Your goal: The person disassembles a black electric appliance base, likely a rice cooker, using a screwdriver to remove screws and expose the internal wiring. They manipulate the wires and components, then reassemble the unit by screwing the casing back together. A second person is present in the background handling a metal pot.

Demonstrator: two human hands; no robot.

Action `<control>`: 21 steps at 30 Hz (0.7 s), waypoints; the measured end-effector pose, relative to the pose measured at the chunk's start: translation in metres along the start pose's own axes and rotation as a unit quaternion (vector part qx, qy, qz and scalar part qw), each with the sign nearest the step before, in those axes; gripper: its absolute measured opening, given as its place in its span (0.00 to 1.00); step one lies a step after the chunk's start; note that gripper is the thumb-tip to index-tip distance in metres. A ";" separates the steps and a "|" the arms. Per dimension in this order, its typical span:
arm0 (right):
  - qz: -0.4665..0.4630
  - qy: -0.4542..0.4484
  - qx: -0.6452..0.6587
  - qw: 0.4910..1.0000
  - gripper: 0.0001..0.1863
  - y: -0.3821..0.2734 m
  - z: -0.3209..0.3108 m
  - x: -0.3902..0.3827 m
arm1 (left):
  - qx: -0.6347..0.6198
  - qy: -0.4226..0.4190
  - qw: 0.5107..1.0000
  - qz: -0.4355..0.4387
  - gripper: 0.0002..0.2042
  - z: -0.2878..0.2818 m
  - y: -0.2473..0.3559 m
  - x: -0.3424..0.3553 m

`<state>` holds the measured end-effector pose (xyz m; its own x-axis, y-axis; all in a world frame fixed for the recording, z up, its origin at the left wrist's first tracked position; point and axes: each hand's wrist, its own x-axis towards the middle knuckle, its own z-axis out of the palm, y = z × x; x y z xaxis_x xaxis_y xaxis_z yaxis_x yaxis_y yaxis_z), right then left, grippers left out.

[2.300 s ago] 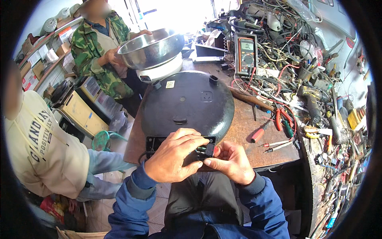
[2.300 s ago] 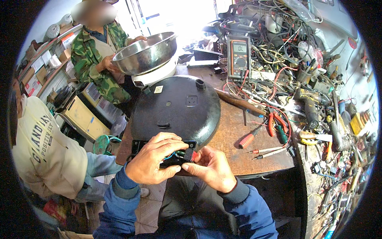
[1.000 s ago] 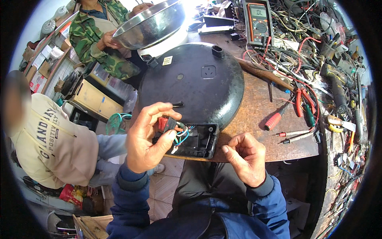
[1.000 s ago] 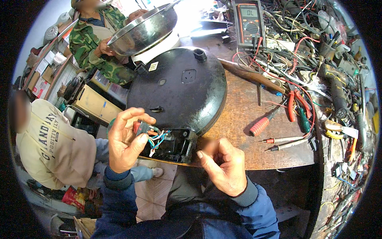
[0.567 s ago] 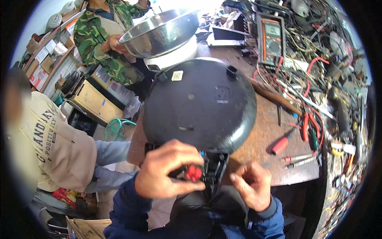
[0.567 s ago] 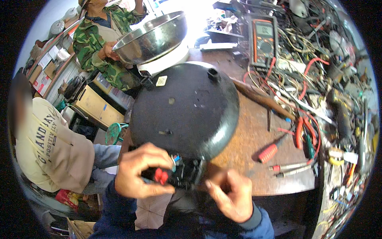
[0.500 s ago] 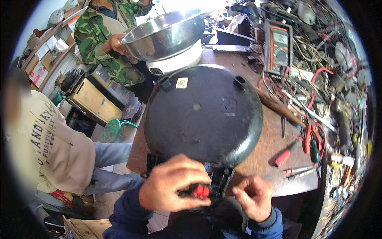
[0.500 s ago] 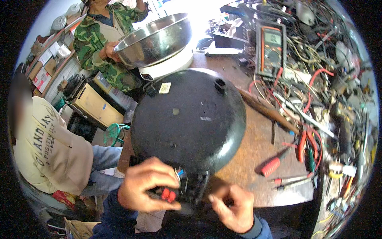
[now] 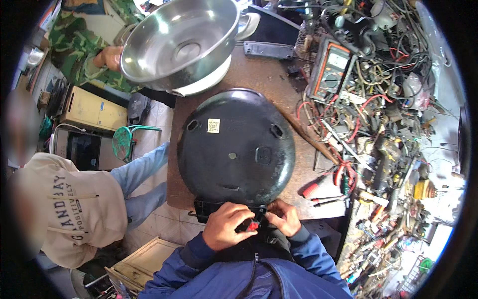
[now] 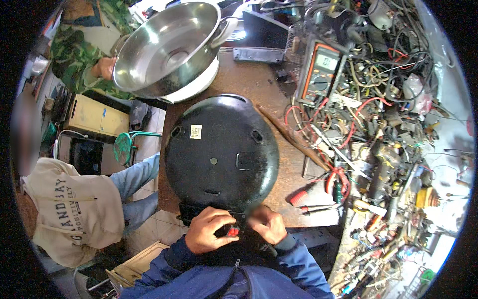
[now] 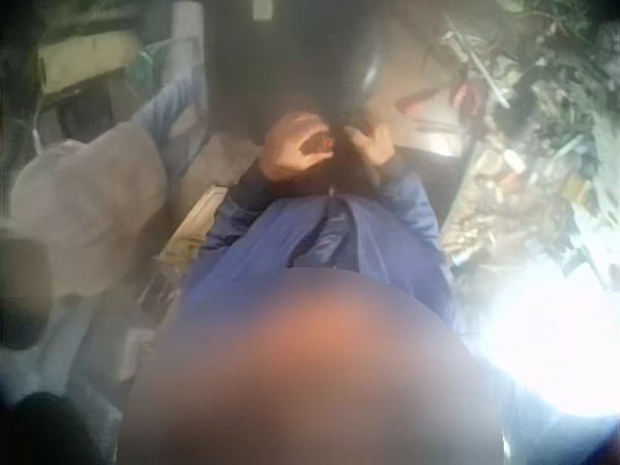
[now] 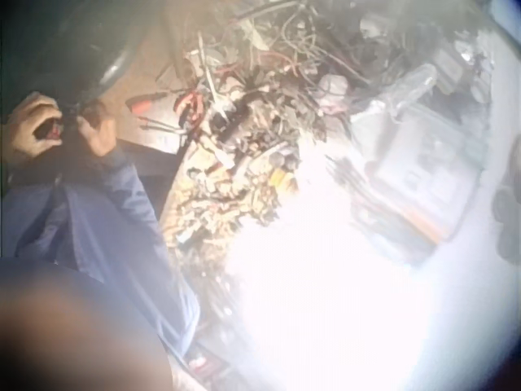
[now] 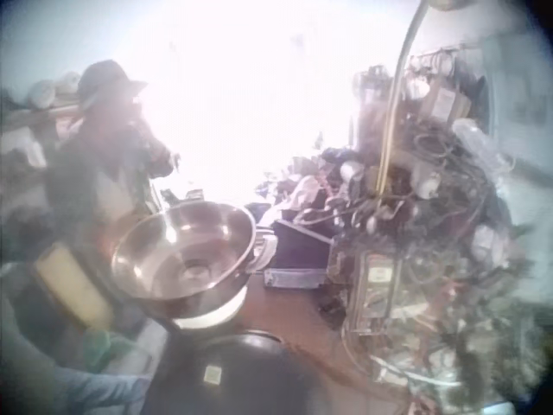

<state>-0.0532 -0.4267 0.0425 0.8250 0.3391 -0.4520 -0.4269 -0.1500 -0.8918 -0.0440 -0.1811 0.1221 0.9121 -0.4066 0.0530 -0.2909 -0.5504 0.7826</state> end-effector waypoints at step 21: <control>0.104 0.077 -0.048 0.990 0.22 -0.053 0.020 -0.001 | 0.000 -0.092 0.995 -0.044 0.22 -0.019 0.010 0.025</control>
<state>-0.0386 -0.4001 0.0904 0.7733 0.1470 -0.6168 -0.5619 -0.2920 -0.7740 -0.0186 -0.1832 0.1425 0.8659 -0.4829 -0.1302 -0.2122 -0.5905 0.7786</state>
